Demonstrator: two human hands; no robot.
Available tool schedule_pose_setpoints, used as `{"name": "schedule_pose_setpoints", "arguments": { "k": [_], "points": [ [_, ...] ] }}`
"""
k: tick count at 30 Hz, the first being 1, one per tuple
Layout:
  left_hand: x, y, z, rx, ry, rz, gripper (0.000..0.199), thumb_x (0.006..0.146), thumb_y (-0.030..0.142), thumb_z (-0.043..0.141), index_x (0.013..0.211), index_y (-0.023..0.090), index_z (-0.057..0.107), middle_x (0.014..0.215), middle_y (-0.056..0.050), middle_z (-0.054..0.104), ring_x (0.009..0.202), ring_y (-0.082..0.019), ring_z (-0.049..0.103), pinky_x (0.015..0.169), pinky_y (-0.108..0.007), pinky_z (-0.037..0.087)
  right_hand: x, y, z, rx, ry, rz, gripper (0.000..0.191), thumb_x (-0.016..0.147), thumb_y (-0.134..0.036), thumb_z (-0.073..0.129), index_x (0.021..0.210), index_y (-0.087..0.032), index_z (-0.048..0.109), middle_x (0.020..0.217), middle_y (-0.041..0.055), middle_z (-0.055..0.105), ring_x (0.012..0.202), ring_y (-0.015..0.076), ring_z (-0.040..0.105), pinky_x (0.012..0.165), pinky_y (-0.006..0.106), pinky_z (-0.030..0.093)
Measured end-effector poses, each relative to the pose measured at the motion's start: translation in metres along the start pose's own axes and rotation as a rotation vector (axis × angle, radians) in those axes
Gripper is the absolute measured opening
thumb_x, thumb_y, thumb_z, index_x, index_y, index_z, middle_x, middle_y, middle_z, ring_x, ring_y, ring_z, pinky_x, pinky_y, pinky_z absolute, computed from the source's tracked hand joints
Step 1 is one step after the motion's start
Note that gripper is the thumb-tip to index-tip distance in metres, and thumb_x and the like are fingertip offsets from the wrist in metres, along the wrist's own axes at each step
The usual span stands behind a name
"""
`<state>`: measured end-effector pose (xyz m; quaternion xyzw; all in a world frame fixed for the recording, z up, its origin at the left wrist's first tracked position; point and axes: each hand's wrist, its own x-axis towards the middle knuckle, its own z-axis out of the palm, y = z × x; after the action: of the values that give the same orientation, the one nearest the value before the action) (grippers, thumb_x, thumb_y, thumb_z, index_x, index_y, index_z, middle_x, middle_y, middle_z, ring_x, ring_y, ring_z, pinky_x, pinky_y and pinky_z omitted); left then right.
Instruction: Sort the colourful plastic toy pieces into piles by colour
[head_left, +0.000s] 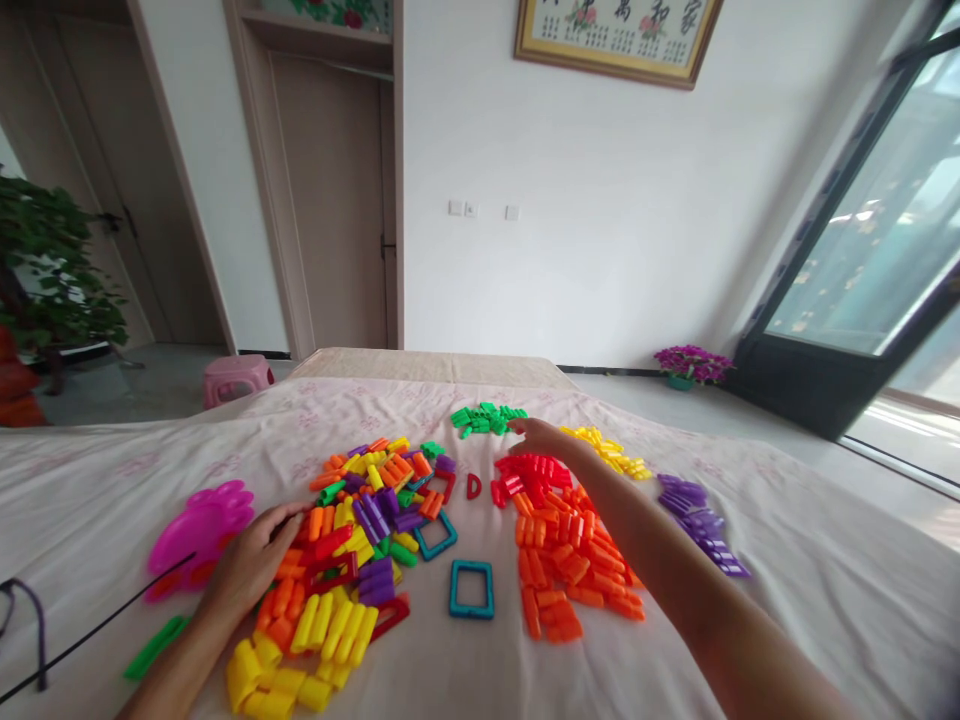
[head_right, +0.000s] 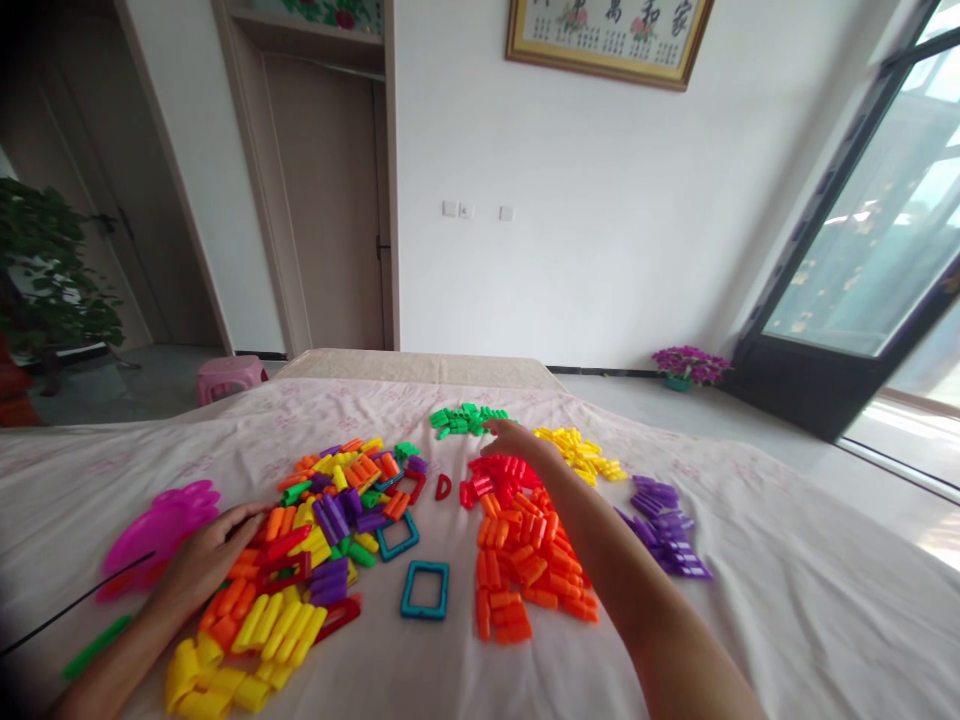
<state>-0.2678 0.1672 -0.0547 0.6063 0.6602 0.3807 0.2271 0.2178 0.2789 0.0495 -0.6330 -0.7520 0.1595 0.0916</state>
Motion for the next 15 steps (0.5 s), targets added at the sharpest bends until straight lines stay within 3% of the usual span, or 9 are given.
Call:
{"name": "schedule_pose_setpoints", "arguments": {
  "k": [4, 7, 12, 15],
  "points": [
    [0.001, -0.001, -0.001, 0.025, -0.008, 0.017, 0.043, 0.081, 0.048, 0.049, 0.11, 0.023, 0.068, 0.113, -0.003, 0.071, 0.105, -0.023, 0.065, 0.087, -0.027, 0.051, -0.042, 0.028, -0.019, 0.08, -0.225, 0.123, 0.1, 0.058, -0.036, 0.082, 0.147, -0.025, 0.037, 0.148, 0.0116, 0.042, 0.126, 0.0297, 0.049, 0.096, 0.035, 0.045],
    [0.001, -0.003, -0.001, 0.032, -0.003, 0.038, 0.043, 0.082, 0.048, 0.049, 0.111, 0.023, 0.068, 0.112, -0.003, 0.072, 0.104, -0.022, 0.066, 0.085, -0.026, 0.051, -0.054, 0.035, -0.016, 0.037, -0.258, 0.208, 0.099, 0.055, -0.041, 0.083, 0.144, -0.024, 0.042, 0.147, 0.0139, 0.043, 0.116, 0.0323, 0.057, 0.089, 0.038, 0.049],
    [0.003, -0.006, 0.0, 0.032, -0.013, 0.029, 0.043, 0.083, 0.047, 0.049, 0.112, 0.022, 0.068, 0.113, -0.004, 0.072, 0.103, -0.021, 0.066, 0.084, -0.025, 0.051, -0.041, 0.041, 0.009, 0.032, -0.062, 0.172, 0.087, 0.043, -0.028, 0.088, 0.125, -0.02, 0.061, 0.126, 0.0111, 0.061, 0.115, 0.034, 0.056, 0.095, 0.039, 0.046],
    [0.004, -0.007, 0.0, 0.035, -0.024, 0.029, 0.044, 0.084, 0.047, 0.048, 0.113, 0.021, 0.067, 0.115, -0.005, 0.071, 0.104, -0.022, 0.066, 0.085, -0.026, 0.051, -0.026, 0.04, 0.02, 0.095, 0.035, 0.176, 0.065, 0.048, -0.023, 0.085, 0.11, -0.016, 0.068, 0.106, 0.0096, 0.069, 0.103, 0.0321, 0.061, 0.089, 0.039, 0.049]
  ]
}}
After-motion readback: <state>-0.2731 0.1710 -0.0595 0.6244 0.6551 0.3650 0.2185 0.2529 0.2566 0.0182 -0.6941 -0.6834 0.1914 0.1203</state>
